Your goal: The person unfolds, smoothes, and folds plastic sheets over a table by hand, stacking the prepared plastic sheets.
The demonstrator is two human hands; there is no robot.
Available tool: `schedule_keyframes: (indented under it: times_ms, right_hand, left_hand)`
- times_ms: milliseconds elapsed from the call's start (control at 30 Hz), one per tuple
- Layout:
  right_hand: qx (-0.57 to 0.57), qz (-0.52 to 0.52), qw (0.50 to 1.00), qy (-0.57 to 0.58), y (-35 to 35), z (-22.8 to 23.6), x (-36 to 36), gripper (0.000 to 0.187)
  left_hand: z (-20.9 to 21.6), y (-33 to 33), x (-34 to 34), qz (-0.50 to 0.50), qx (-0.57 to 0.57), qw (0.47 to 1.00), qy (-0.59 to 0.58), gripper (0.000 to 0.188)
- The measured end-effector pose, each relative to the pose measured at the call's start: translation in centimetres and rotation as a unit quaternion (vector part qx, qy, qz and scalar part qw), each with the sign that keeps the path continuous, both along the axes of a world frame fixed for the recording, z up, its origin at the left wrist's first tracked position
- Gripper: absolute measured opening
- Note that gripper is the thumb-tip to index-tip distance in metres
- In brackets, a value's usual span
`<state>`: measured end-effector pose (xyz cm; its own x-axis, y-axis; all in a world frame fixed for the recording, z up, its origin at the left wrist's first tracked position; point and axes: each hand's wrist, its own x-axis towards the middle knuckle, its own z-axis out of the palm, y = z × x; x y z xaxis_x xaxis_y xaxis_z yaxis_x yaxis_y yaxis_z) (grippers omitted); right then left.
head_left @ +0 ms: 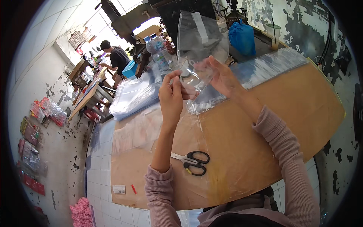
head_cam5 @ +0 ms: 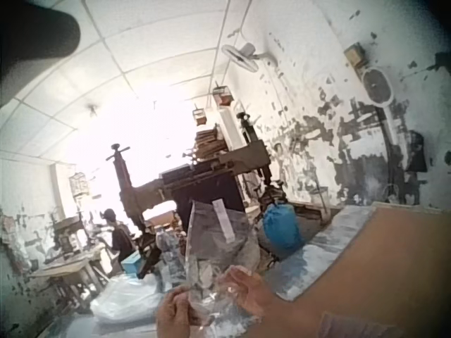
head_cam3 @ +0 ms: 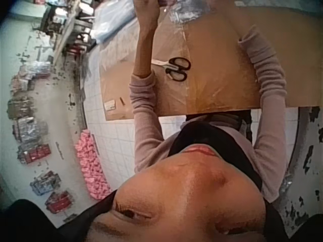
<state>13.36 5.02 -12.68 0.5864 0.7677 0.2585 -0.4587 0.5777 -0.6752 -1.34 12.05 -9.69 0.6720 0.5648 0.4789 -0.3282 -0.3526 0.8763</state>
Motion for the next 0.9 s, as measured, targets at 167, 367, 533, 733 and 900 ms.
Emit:
schedule_keyframes:
  times_ms: [167,367,533,733,900]
  right_hand:
    - [0.005,-0.075,0.997,0.026,-0.5,0.3,-0.7,0.031]
    - [-0.013,-0.112,0.993,-0.029,-0.8,0.0,-0.6,0.032]
    - [-0.010,-0.096,0.992,-0.077,-1.0,0.5,-3.4,0.037]
    - [-0.106,-0.089,0.982,-0.126,-1.0,-2.1,-7.0,0.040]
    - [-0.273,-0.012,0.945,-0.177,-2.4,-3.5,-14.5,0.043]
  left_hand:
    - [0.8,-1.4,-0.1,0.047,0.038,0.997,0.048,0.011]
    - [0.6,-0.4,-1.6,0.073,0.285,0.937,0.191,0.010]
    - [-1.2,1.8,-1.9,0.168,0.378,0.884,0.218,0.006]
    - [-6.3,5.6,0.5,0.195,0.476,0.829,0.218,0.016]
    - [-5.4,13.1,-4.1,0.310,0.505,0.786,0.175,0.007]
